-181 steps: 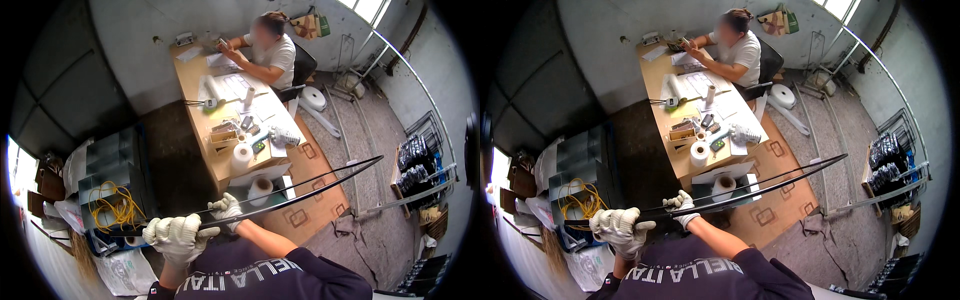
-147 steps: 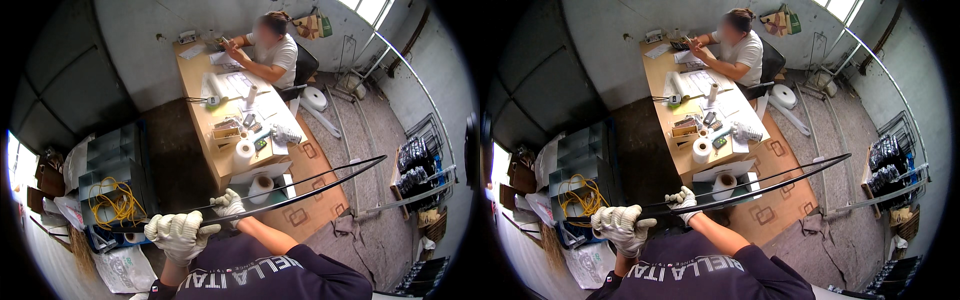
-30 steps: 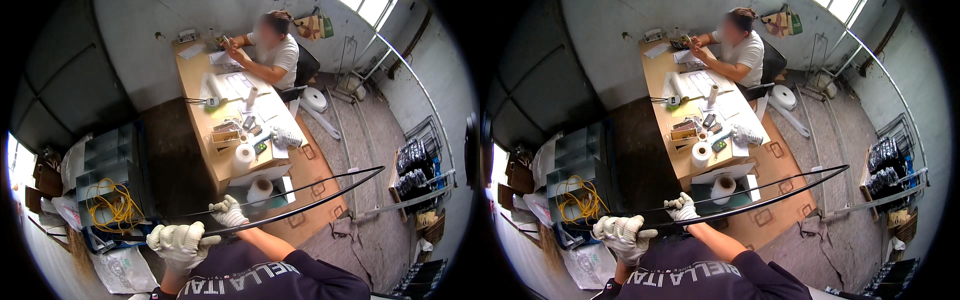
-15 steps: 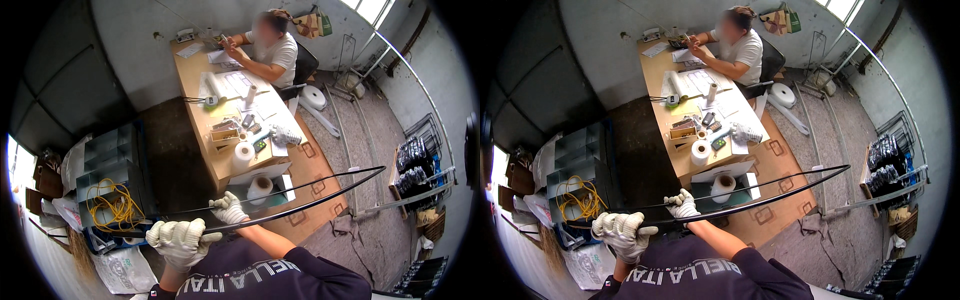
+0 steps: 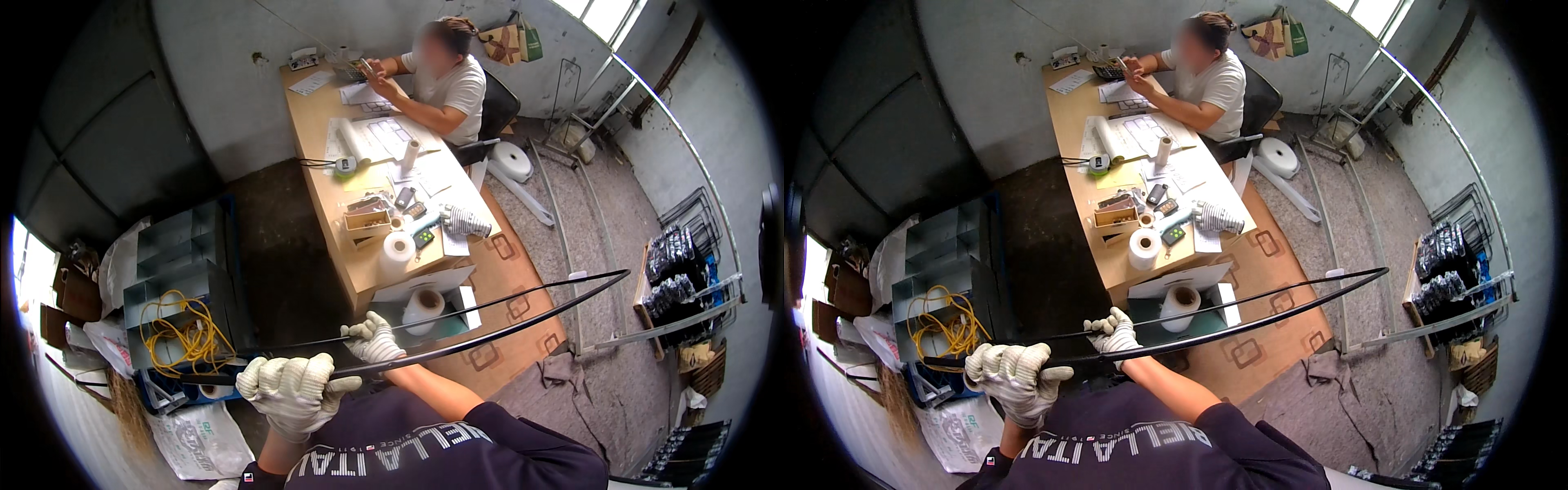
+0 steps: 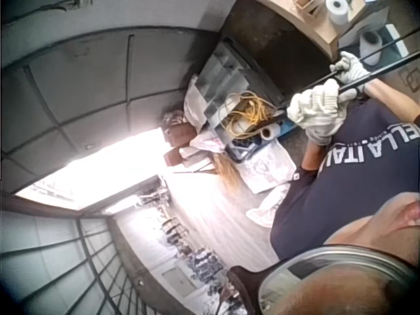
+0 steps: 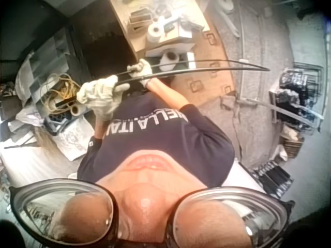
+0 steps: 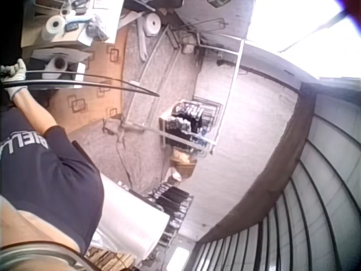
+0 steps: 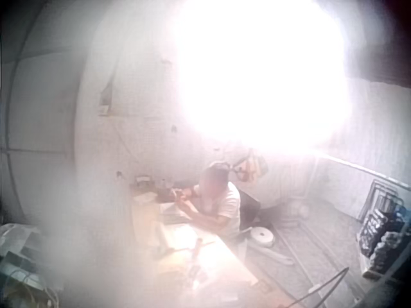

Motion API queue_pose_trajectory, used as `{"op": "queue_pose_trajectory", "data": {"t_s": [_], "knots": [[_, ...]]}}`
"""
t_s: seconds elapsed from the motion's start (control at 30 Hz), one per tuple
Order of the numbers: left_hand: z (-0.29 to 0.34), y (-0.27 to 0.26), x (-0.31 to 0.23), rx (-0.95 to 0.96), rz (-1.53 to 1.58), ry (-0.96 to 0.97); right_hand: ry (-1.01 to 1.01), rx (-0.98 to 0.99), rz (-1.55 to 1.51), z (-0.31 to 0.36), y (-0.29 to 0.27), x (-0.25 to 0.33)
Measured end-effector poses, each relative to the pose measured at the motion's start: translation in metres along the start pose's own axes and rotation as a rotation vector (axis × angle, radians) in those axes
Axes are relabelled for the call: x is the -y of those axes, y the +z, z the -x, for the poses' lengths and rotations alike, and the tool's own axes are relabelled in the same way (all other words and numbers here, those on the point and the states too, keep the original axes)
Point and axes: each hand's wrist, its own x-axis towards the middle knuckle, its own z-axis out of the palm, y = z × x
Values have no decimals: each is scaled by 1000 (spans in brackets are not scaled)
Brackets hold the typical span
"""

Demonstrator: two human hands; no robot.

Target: The person handles a roll of plastic film with gloved hands, then picks up a black metal frame and wraps a layer of the film around one end of it.

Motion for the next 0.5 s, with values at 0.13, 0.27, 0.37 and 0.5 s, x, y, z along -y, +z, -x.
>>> {"op": "queue_pose_trajectory", "data": {"t_s": [0.13, 0.27, 0.37, 0.5], "knots": [[-3, -2, -2, 3, -2, -3, -41, -105, 80, 8, 14, -5], [-1, 0, -1, -8, 25, -20, 8, -53, 16, 7, 6, -4], [0, -4, -3, -1, 17, -46, 19, -5, 21, 3, -1, -4], [5, -3, 0, 30, 37, -73, 43, 17, 30, 1, 2, -2]]}}
